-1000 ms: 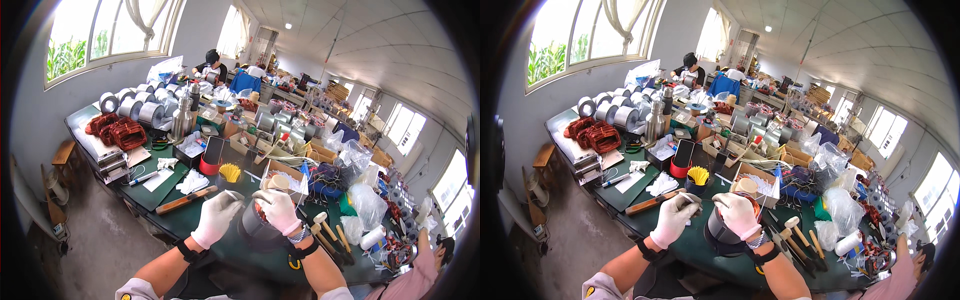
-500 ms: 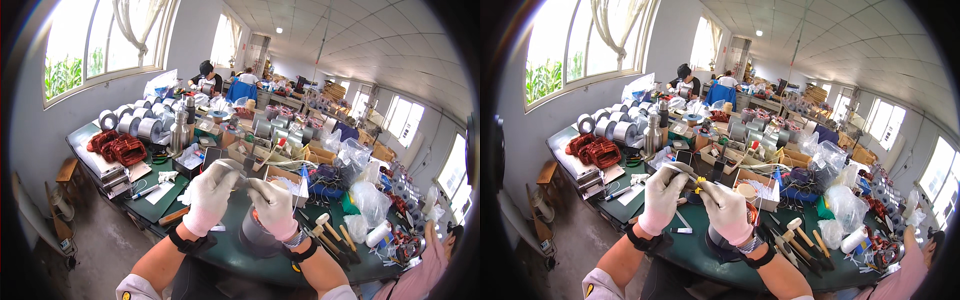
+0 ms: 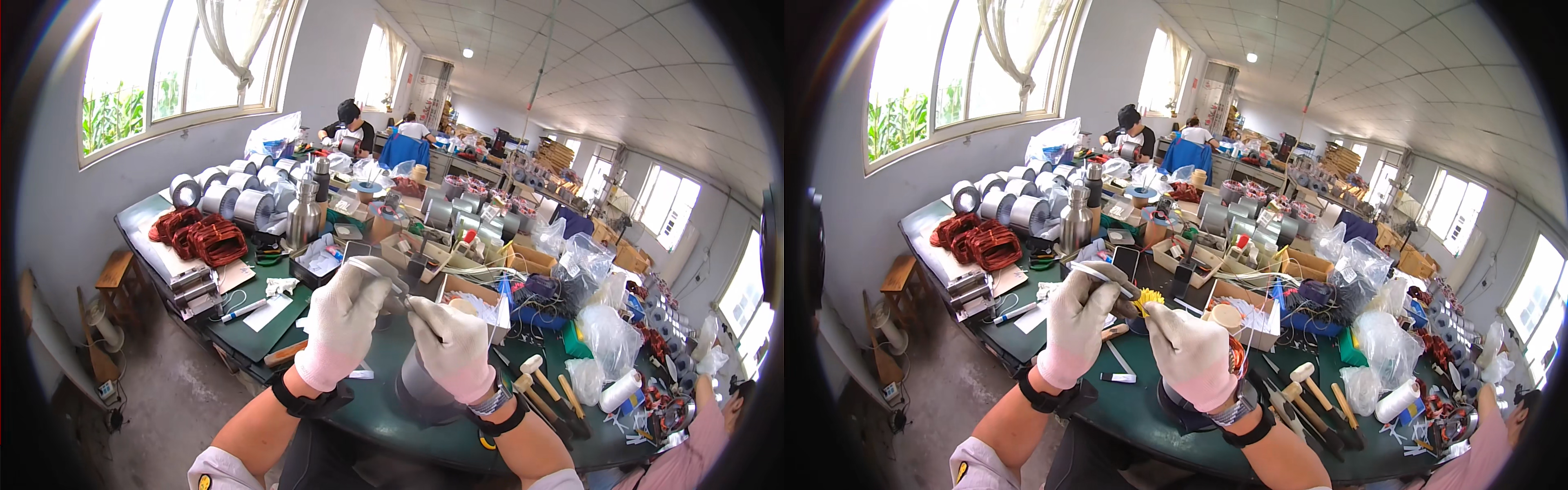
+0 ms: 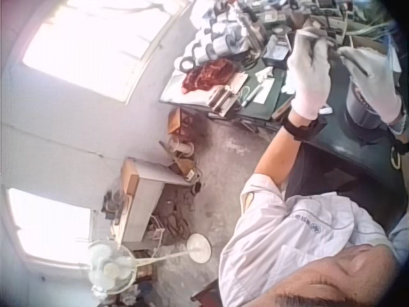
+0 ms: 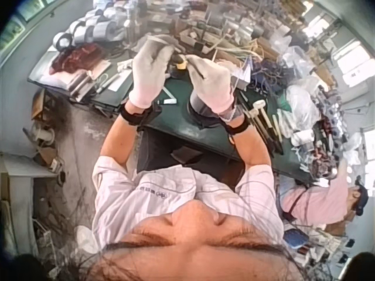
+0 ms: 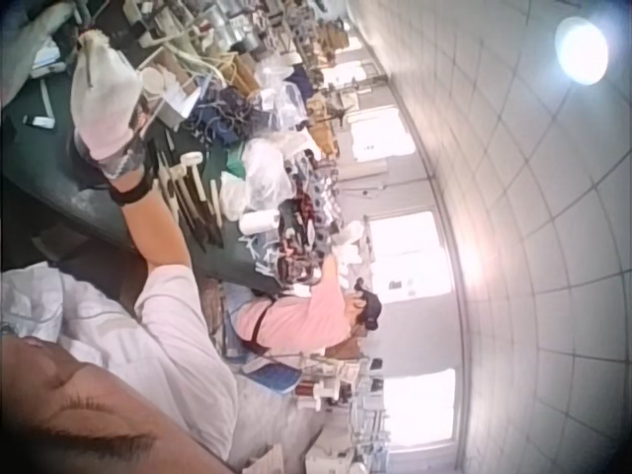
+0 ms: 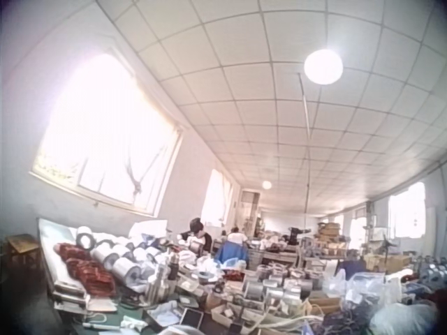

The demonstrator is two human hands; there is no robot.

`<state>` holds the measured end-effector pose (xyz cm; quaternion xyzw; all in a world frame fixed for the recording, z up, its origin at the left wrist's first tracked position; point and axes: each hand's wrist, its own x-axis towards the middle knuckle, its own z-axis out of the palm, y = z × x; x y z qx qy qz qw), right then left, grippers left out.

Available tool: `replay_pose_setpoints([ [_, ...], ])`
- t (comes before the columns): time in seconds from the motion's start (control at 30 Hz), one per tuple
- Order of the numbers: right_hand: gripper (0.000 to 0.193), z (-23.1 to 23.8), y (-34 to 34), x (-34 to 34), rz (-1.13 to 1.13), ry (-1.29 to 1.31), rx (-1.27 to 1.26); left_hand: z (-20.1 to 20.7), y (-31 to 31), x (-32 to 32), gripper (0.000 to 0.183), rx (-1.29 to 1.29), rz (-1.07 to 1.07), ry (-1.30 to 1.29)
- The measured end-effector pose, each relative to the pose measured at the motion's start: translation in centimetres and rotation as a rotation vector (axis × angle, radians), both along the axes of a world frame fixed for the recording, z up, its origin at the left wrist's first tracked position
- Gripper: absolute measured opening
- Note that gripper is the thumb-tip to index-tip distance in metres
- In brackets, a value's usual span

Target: Wiring and insulating a motor stator at a workbench.

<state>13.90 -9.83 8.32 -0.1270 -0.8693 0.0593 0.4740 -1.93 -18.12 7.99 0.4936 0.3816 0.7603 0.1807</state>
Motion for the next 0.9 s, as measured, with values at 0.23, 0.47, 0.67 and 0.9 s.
replay_pose_setpoints([
  [0.23,0.018,0.04,0.01,0.00,0.010,0.005,-0.004,0.21,-0.47,-0.43,0.014,-0.067,0.098,0.206],
  [0.47,0.017,0.11,0.01,0.09,-0.010,-0.003,0.006,0.72,-0.53,-0.27,0.013,-0.064,0.098,0.216],
  [0.67,0.017,0.40,-0.21,0.25,-0.011,-0.017,-0.019,0.68,-0.43,-0.22,0.013,-0.071,0.068,0.208],
  [0.9,0.017,0.37,-0.16,0.28,-0.004,0.008,0.004,0.40,-0.06,-0.16,0.010,-0.021,0.104,0.234],
])
